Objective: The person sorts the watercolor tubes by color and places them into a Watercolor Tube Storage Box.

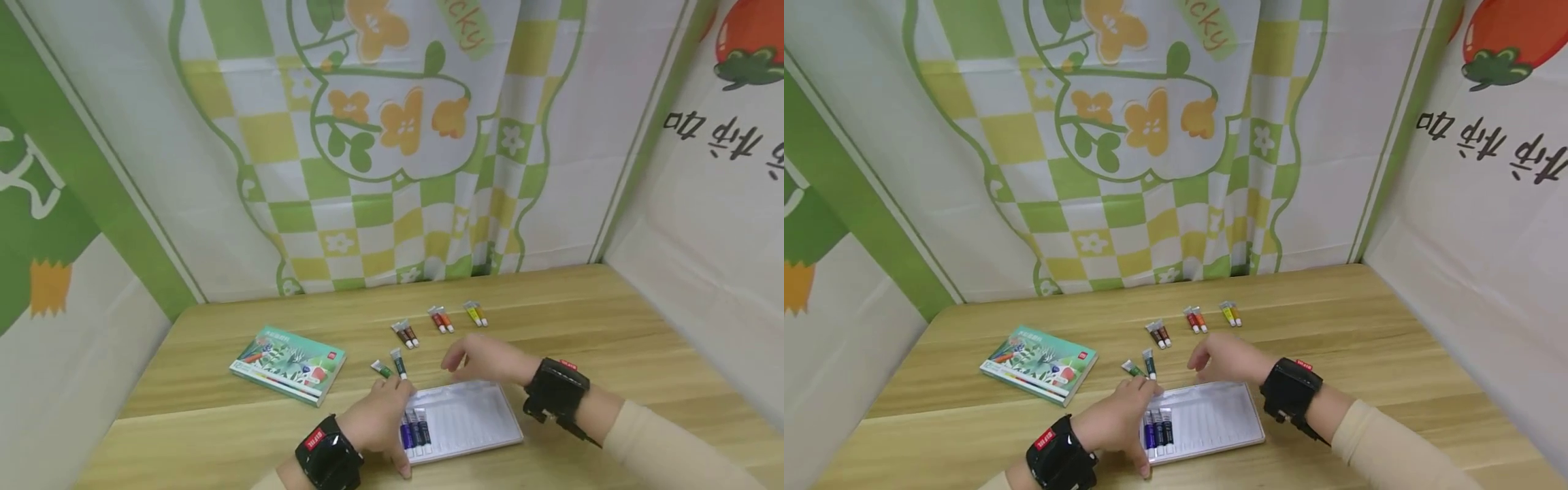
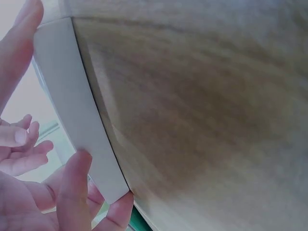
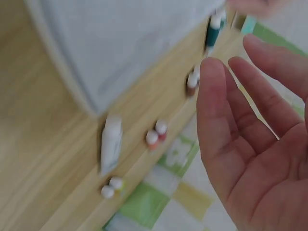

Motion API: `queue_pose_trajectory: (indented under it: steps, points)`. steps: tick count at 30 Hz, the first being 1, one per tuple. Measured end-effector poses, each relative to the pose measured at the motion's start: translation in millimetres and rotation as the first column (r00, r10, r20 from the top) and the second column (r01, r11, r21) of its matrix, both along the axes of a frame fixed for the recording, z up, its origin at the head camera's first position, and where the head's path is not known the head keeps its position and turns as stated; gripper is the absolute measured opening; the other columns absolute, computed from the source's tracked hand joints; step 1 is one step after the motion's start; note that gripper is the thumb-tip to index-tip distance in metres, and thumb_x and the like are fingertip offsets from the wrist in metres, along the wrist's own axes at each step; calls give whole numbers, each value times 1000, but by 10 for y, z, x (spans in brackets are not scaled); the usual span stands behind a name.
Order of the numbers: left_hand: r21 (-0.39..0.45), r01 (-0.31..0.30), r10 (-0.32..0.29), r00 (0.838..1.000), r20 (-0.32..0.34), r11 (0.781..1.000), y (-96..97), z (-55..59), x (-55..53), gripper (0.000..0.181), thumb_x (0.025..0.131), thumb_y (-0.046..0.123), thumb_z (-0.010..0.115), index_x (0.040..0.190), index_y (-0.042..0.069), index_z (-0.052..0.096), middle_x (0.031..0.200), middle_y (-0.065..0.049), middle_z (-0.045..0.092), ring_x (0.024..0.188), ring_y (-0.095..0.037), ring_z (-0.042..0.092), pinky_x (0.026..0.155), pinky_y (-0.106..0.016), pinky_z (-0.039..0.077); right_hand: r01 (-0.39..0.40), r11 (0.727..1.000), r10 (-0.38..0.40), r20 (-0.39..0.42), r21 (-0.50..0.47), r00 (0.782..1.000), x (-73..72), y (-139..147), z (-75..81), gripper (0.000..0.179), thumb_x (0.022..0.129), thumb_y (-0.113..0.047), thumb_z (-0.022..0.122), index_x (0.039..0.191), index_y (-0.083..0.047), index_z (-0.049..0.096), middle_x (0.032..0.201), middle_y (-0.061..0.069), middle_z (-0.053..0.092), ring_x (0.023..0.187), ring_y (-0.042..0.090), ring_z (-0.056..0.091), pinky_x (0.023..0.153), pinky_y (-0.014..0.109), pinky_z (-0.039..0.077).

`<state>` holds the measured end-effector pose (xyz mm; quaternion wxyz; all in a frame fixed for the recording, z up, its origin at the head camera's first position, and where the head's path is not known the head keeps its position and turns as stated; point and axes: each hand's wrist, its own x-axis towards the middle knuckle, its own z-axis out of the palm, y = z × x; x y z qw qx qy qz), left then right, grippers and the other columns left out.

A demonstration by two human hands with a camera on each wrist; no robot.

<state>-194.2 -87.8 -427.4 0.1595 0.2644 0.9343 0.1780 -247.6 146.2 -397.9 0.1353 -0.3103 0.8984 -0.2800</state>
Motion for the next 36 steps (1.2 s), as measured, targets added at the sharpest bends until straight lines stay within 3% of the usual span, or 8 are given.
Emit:
queue_pose_trajectory:
  steps: [3, 7, 10, 17, 22, 29, 36]
  points:
    - [13, -9, 9, 1000, 6, 1000, 8, -7, 0, 110, 40, 32, 105, 133, 4, 54, 131, -15, 53, 117, -31, 49, 101, -47, 50, 14, 1000, -14, -10, -3, 1000, -155, 106, 31, 17, 85, 0, 75, 102, 2, 77, 89, 1, 73, 81, 9, 65, 70, 23, 55]
    - [18, -21, 21, 1000, 12, 1000, 24, 14, -12, 111, 40, 31, 105, 135, 4, 53, 132, -15, 52, 117, -31, 48, 102, -48, 49, 106, 994, -105, 54, -19, 993, -309, 222, 52, 22, 87, 1, 73, 108, 6, 74, 80, 3, 70, 67, 15, 64, 59, 23, 51]
    - [11, -20, 20, 1000, 13, 1000, 37, 40, -15, 112, 41, 31, 105, 136, 3, 53, 131, -15, 53, 115, -30, 49, 101, -48, 49, 195, 981, -193, 110, -14, 975, -398, 313, 23, 25, 89, 1, 72, 113, 9, 71, 76, 5, 65, 59, 20, 61, 55, 23, 48]
    - [-8, -22, 22, 999, 25, 1000, 37, 43, -24, 112, 41, 31, 105, 137, 4, 53, 131, -14, 53, 114, -29, 49, 101, -48, 50, 323, 945, -327, 94, 53, 940, -566, 469, -140, 27, 93, -11, 72, 111, 7, 66, 64, 6, 60, 52, 14, 58, 52, 25, 51]
    - [-12, -25, 25, 999, 31, 1000, 29, 37, -24, 113, 40, 32, 104, 138, 4, 53, 132, -15, 53, 116, -29, 49, 102, -48, 49, 368, 929, -371, 100, 44, 923, -586, 468, -263, 26, 90, -10, 76, 107, 4, 62, 63, 4, 60, 50, 12, 56, 49, 24, 49]
    - [-12, -14, 15, 1000, 14, 1000, 24, 32, -4, 114, 40, 32, 104, 137, 3, 53, 131, -15, 52, 114, -29, 49, 101, -47, 50, 424, 906, -419, 166, 8, 893, -540, 373, -339, 34, 86, 0, 78, 112, 10, 58, 81, 11, 61, 56, 16, 61, 52, 27, 57]
    - [-13, -20, 20, 1000, 23, 1000, 10, 29, 11, 113, 40, 32, 104, 137, 4, 53, 131, -16, 52, 114, -29, 49, 101, -47, 50, 417, 909, -412, 178, 4, 894, -514, 353, -357, 30, 86, 2, 78, 109, 8, 59, 79, 12, 60, 56, 16, 61, 51, 27, 56]
